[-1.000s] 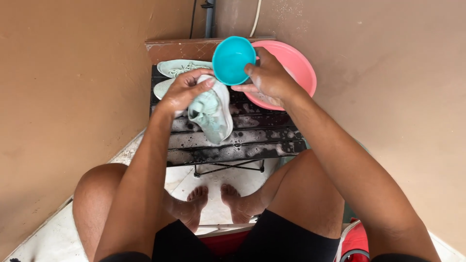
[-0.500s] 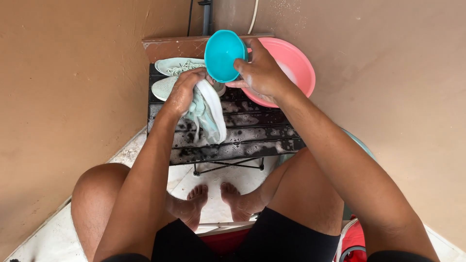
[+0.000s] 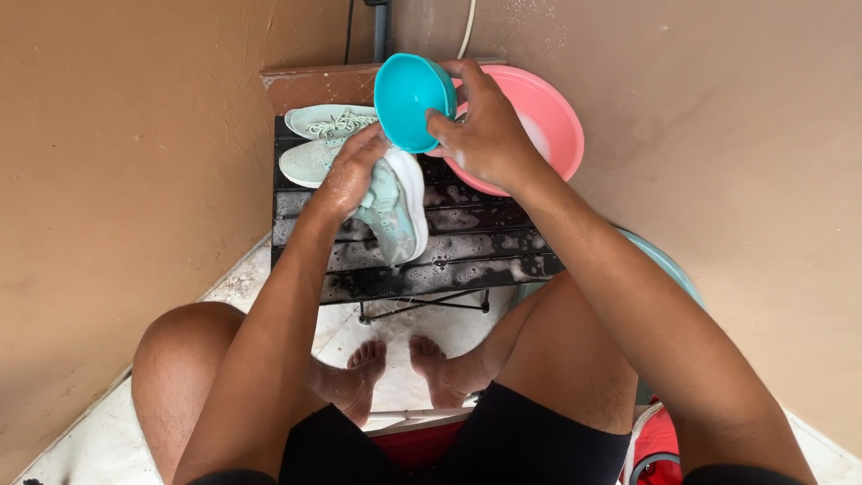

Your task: The person scrubs a light green sneaker with a soapy cloth, rinses it with water from a blue cup, and continues scrubbing. A second sneaker is visible on the rack nearby.

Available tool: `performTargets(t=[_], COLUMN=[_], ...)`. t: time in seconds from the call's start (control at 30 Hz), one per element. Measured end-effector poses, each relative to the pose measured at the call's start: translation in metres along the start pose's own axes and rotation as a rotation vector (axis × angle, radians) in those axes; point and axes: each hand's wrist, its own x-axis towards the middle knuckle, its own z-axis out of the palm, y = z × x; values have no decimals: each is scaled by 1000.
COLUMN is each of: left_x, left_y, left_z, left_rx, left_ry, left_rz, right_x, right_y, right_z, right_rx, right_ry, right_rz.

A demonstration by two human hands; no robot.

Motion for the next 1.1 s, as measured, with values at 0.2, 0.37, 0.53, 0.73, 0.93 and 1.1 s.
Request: performTargets(t=[0.2,0.37,0.53,0.73,0.93,1.1], left_x=[-14,-28,-32,-31,-22,-34], left_y=[49,70,80,68,26,70], left_z=[27,30,36,31,23,38], left_rx=[-79,246,343,381,328,336], left_ry=[-22,-179,-87,-136,-117,-120], left_rz=[-273,-4,-133,-79,-33,-158], right_x=[-2,-7,-17,-26,-24,-28], right_y=[3,1,-12,-22,-18,-21], right_z=[1,3,0,2,7,11], right_rx=[-102,-109,-114,-126,-83,-99], right_ry=[139,141,109,97,99,102], right_rz=[-210,-261,-320,-331,-362,-407])
